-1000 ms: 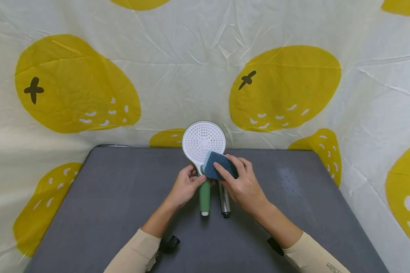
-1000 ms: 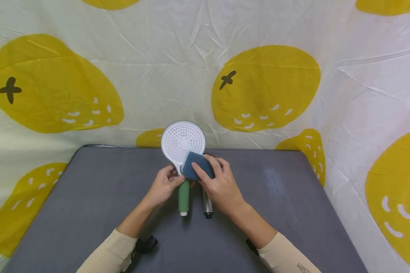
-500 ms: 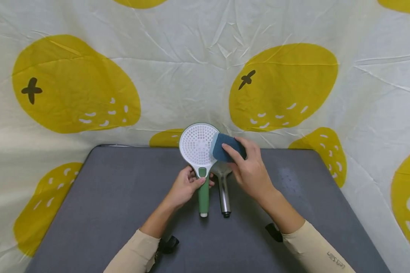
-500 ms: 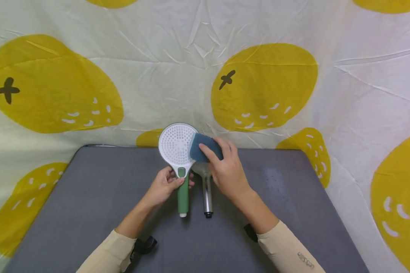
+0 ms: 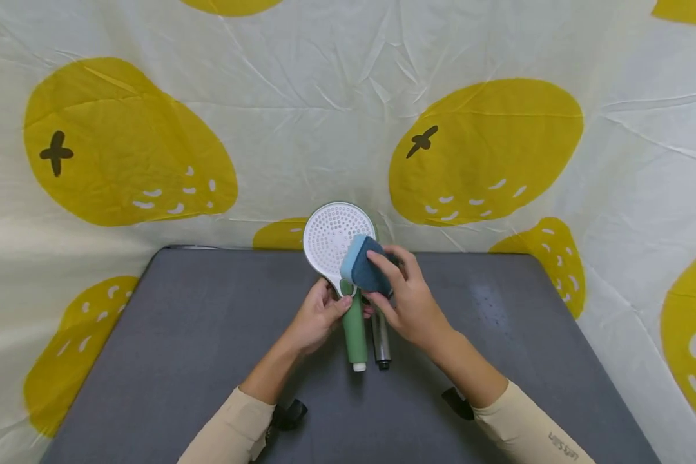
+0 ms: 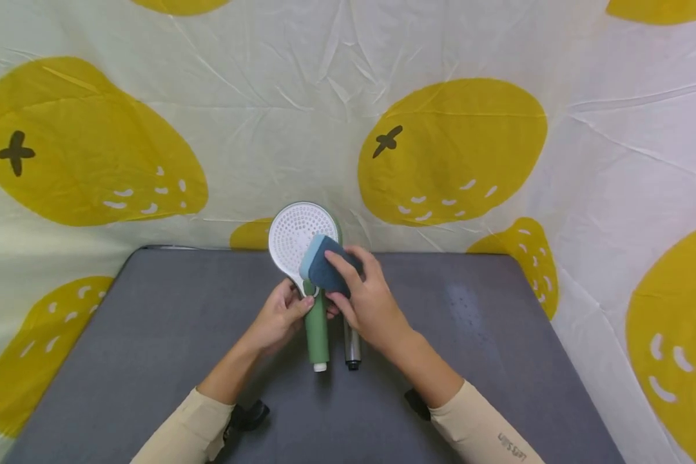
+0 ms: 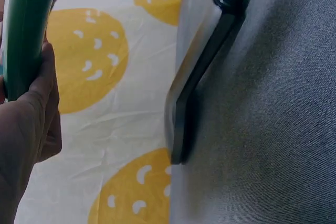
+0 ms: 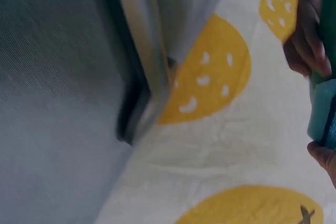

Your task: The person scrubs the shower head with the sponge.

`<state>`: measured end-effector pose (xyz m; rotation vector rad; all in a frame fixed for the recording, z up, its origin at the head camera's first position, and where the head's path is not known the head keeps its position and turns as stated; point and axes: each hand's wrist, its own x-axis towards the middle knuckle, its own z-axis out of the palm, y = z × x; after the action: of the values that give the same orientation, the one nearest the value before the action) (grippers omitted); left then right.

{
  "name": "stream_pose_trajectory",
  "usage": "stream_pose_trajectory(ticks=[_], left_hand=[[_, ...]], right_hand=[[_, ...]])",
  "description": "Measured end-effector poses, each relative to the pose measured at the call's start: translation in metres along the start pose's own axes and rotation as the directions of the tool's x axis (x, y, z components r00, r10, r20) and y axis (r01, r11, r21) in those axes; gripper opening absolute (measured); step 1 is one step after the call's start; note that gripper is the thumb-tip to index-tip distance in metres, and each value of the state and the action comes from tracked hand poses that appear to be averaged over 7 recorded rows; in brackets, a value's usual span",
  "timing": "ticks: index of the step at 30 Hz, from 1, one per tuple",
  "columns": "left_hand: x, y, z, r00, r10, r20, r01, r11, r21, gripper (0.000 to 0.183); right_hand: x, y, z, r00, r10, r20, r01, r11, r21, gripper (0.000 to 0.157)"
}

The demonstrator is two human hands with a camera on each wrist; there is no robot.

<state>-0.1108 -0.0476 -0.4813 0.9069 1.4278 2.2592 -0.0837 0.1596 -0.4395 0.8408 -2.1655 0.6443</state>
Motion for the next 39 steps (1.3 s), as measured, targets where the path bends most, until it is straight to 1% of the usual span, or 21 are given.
stream_pose_trajectory(ticks=[3,5,7,10,13,16,18,23,26,30,32,35,37,39], left_hand=[[0.000,0.001,-0.001,0.999,0.003,-0.032,-0.002,1.000,0.013,0.056],[-0.001,0.001,-0.002,0.999,0.001,-0.042,0.001,1.000,0.030,0.058],[-0.001,0.002,-0.003,0.999,0.003,-0.033,-0.002,0.999,0.032,0.056],[0.000,0.003,-0.003,1.000,0.008,0.008,-0.008,1.000,0.004,0.051],[0.001,0.003,-0.003,0.999,0.004,0.046,-0.004,1.000,-0.011,0.047],[0.001,0.003,-0.004,0.998,-0.004,0.065,0.003,1.000,0.014,0.046],[0.000,0.003,-0.005,0.997,-0.007,0.073,0.004,0.999,0.038,0.049],[-0.002,-0.002,-0.010,0.993,-0.011,0.116,-0.001,0.994,0.106,0.058],[-0.005,-0.004,-0.014,0.992,-0.008,0.126,-0.009,0.991,0.134,0.061],[-0.010,-0.005,-0.017,0.995,-0.003,0.097,-0.012,0.988,0.151,0.064],[-0.011,-0.005,-0.016,0.998,-0.005,0.067,-0.006,0.988,0.153,0.063],[-0.012,-0.003,-0.016,1.000,-0.002,0.011,0.001,0.989,0.151,0.060],[-0.013,0.000,-0.016,1.000,0.009,-0.022,-0.005,0.988,0.157,0.059],[-0.013,0.004,-0.016,0.999,0.026,-0.041,-0.019,0.986,0.165,0.058]], right_hand=[[-0.009,-0.003,0.008,0.999,-0.041,0.023,0.040,0.999,0.025,0.076],[-0.013,-0.004,0.011,0.999,-0.047,0.021,0.047,0.998,0.037,0.077],[-0.014,-0.004,0.012,0.999,-0.042,0.003,0.041,0.998,0.042,0.078],[-0.011,-0.003,0.011,0.999,-0.043,-0.034,0.044,0.998,0.042,0.082],[-0.005,-0.002,0.004,0.997,-0.031,-0.065,0.034,0.999,0.035,0.083],[0.005,0.001,-0.005,0.996,-0.009,-0.085,0.012,0.999,0.031,0.084],[0.012,0.003,-0.012,0.996,0.003,-0.091,-0.001,1.000,0.026,0.085],[0.031,0.011,-0.031,0.996,0.048,-0.075,-0.046,0.999,0.030,0.082],[0.040,0.013,-0.042,0.994,0.104,-0.020,-0.103,0.993,0.055,0.077],[0.045,0.012,-0.050,0.979,0.188,0.081,-0.196,0.974,0.113,0.073],[0.043,0.010,-0.051,0.970,0.219,0.106,-0.233,0.960,0.155,0.072],[0.034,0.005,-0.043,0.959,0.256,0.124,-0.279,0.933,0.229,0.072],[0.025,0.003,-0.035,0.955,0.261,0.138,-0.290,0.916,0.278,0.072],[0.014,0.002,-0.026,0.953,0.258,0.160,-0.297,0.901,0.316,0.072]])
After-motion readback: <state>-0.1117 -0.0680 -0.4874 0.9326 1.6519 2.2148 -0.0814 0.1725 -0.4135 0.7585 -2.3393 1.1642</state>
